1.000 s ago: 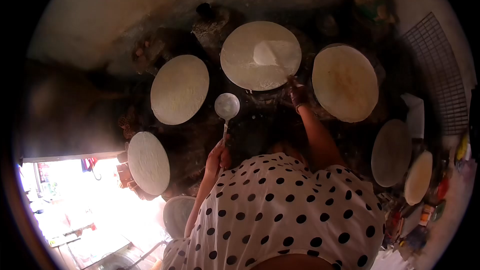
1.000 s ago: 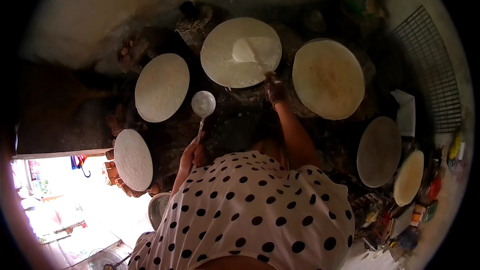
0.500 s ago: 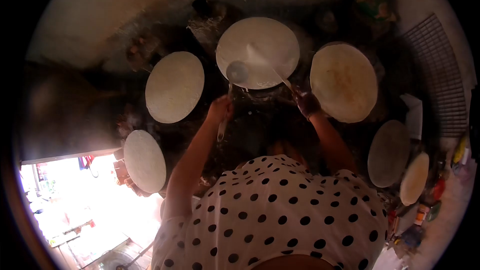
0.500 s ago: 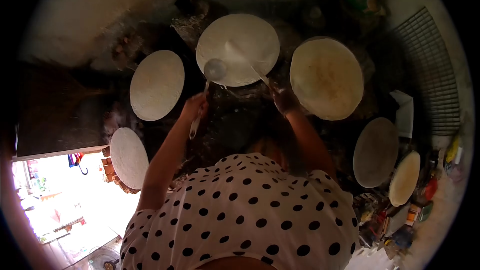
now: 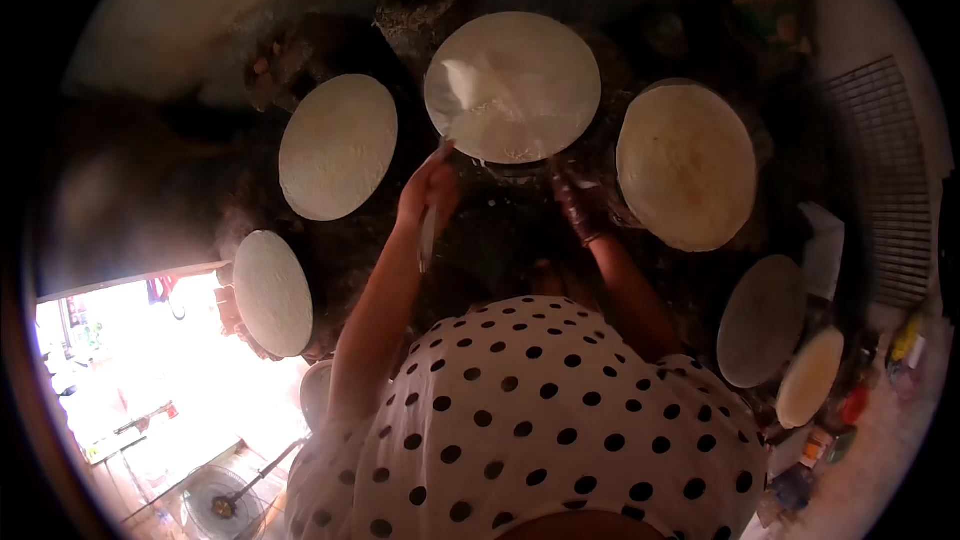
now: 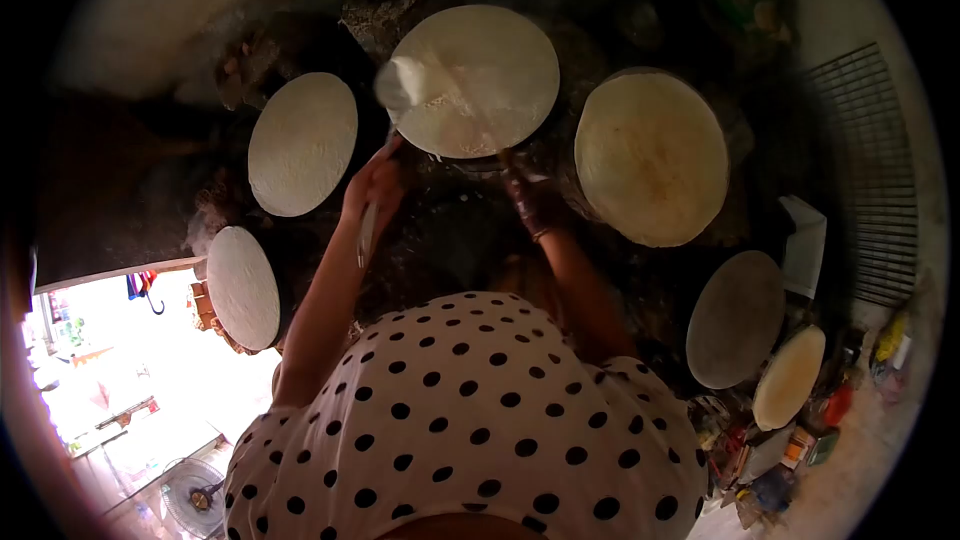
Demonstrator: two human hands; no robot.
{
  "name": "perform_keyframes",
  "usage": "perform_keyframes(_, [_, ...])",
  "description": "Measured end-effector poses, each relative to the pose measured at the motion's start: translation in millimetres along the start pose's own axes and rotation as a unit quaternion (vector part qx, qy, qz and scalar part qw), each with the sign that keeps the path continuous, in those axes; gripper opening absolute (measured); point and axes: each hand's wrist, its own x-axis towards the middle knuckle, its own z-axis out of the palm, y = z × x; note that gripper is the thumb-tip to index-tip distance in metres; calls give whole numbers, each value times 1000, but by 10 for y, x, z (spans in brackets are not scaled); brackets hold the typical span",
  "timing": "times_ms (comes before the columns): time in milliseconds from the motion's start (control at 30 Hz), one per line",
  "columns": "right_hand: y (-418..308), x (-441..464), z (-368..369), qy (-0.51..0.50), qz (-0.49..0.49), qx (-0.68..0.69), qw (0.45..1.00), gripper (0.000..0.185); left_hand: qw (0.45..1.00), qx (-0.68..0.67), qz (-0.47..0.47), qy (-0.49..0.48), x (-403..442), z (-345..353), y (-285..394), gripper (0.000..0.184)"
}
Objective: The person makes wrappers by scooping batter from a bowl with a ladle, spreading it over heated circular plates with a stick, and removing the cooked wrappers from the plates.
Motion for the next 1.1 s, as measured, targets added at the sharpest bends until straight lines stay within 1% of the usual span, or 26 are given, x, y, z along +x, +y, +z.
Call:
perform_keyframes(33, [114, 107, -9, -3, 5, 4, 1000, 44, 1000, 1, -2, 7, -165, 123, -43, 24])
perform_keyframes(100, [363, 343, -12, 77, -75, -39, 993, 38, 978, 141, 109, 110, -415, 323, -130, 33])
perform_keyframes(133, [119, 373, -2, -49, 58, -105, 992, 41, 977, 141, 113, 116, -383, 288, -117, 33])
perform_keyframes(167, [83, 454, 110, -54, 57, -103, 992, 41, 981, 125, 86, 123, -343, 244, -75, 33])
perform_keyframes(200, [50, 492, 193, -118, -11, -123, 985, 40, 984, 109, 59, 128, -354, 233, -61, 33])
perform_keyframes(233, [39, 489, 234, -179, -78, -142, 970, 40, 983, 111, 59, 132, -405, 207, -95, 33])
perform_keyframes(267, [35, 510, 233, -179, -78, -139, 971, 40, 980, 117, 41, 154, -464, 165, -158, 31])
perform_keyframes(367, [74, 528, 215, 13, 75, -76, 994, 40, 974, 126, 19, 187, -788, 162, -322, 30])
perform_keyframes(400, [-135, 349, 162, -100, 87, -287, 949, 41, 972, 127, 6, 196, -910, 174, -419, 29])
perform_keyframes(467, [27, -46, 228, -151, -83, -373, 912, 39, 970, 151, -25, 189, -1092, 76, -588, 29])
perform_keyframes(500, [22, -246, 278, -181, -32, -419, 889, 37, 965, 169, -38, 197, -1167, 22, -674, 29])
perform_keyframes(567, [184, -706, 467, -44, -11, -284, 958, 29, 958, 207, -74, 185, -1229, -225, -800, 29])
perform_keyframes(600, [957, -840, 821, -70, -62, -404, 910, 30, 950, 231, -93, 188, -1200, -312, -880, 30])
perform_keyframes(633, [641, -1148, 539, -182, 87, -278, 939, 28, 950, 237, -112, 170, -1160, -370, -1003, 30])
perform_keyframes(700, [464, -1819, 288, -266, 248, -118, 924, 29, 914, 358, -157, 108, -1202, -451, -1218, 32])
perform_keyframes(733, [737, -2022, 399, -192, 184, -90, 960, 31, 912, 361, -172, 91, -1221, -455, -1182, 32])
perform_keyframes(767, [1106, -2322, 368, -114, 114, -67, 985, 33, 926, 304, -219, 49, -1312, -337, -1284, 33])
perform_keyframes(800, [1461, -2592, 368, -37, 41, -46, 997, 35, 932, 245, -266, 11, -1333, -290, -1359, 35])
perform_keyframes(833, [1753, -2853, 325, 45, -33, -25, 998, 38, 925, 253, -282, -3, -1266, -249, -1510, 35])
perform_keyframes(900, [2131, -3457, -22, 101, 35, -82, 991, 39, 930, 133, -337, -58, -1170, -217, -1943, 37])
perform_keyframes(933, [2244, -3753, -190, 93, 113, -110, 983, 38, 919, 114, -378, -17, -964, -207, -2179, 38])
perform_keyframes(967, [2331, -4046, -364, 79, 190, -139, 969, 38, 909, 124, -398, -19, -782, -93, -2380, 38])
perform_keyframes(1000, [2223, -4274, -503, 152, 110, -221, 957, 36, 899, 174, -401, 0, -652, 83, -2577, 38])
perform_keyframes(1033, [2189, -4494, -655, 222, 29, -306, 925, 35, 889, 226, -399, 14, -599, 276, -2769, 38])
perform_keyframes(1067, [2259, -4748, -716, 241, 37, -305, 921, 35, 881, 237, -409, 1, -598, 483, -2893, 38])
perform_keyframes(1100, [2321, -5013, -690, 350, 105, -152, 918, 36, 843, 383, -360, -110, -628, 728, -2977, 38])
